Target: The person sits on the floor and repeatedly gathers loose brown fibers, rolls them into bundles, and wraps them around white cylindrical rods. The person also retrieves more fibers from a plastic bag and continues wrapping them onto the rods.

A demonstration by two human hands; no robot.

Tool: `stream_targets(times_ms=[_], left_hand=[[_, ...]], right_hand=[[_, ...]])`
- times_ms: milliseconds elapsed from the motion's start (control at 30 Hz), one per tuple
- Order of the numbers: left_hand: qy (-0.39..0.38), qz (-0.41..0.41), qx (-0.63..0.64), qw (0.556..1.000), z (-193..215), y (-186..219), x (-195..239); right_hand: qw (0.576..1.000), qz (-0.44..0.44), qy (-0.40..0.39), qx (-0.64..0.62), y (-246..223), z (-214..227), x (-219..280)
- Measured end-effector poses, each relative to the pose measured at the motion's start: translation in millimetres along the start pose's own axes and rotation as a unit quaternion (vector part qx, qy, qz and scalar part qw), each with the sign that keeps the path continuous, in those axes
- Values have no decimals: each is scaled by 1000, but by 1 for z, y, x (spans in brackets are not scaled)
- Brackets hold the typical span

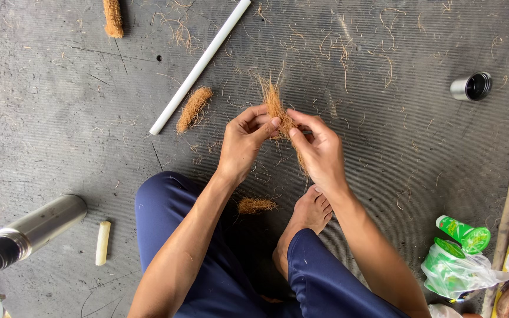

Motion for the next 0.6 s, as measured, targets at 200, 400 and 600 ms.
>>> stream_targets(times_ms=[200,400,600], left_hand=[[27,81,32,996,-6,-3,9],[-34,10,22,999,-11,-6,16],[-52,-88,-167,981,-37,-14,56]], right_hand=[[999,5,42,27,18,2,2],[953,223,50,198,33,1,10],[987,-93,68,-110,34,-5,-4]])
Point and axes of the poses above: each hand's wrist, its own x-axis away from the middle knuckle, its own z-axis out of the back of the hand, y = z × x, the point moved 2 cm from there along -x, towards the middle knuckle, and after that the axes turned 15 degrees about y, right-handed, at the moved point
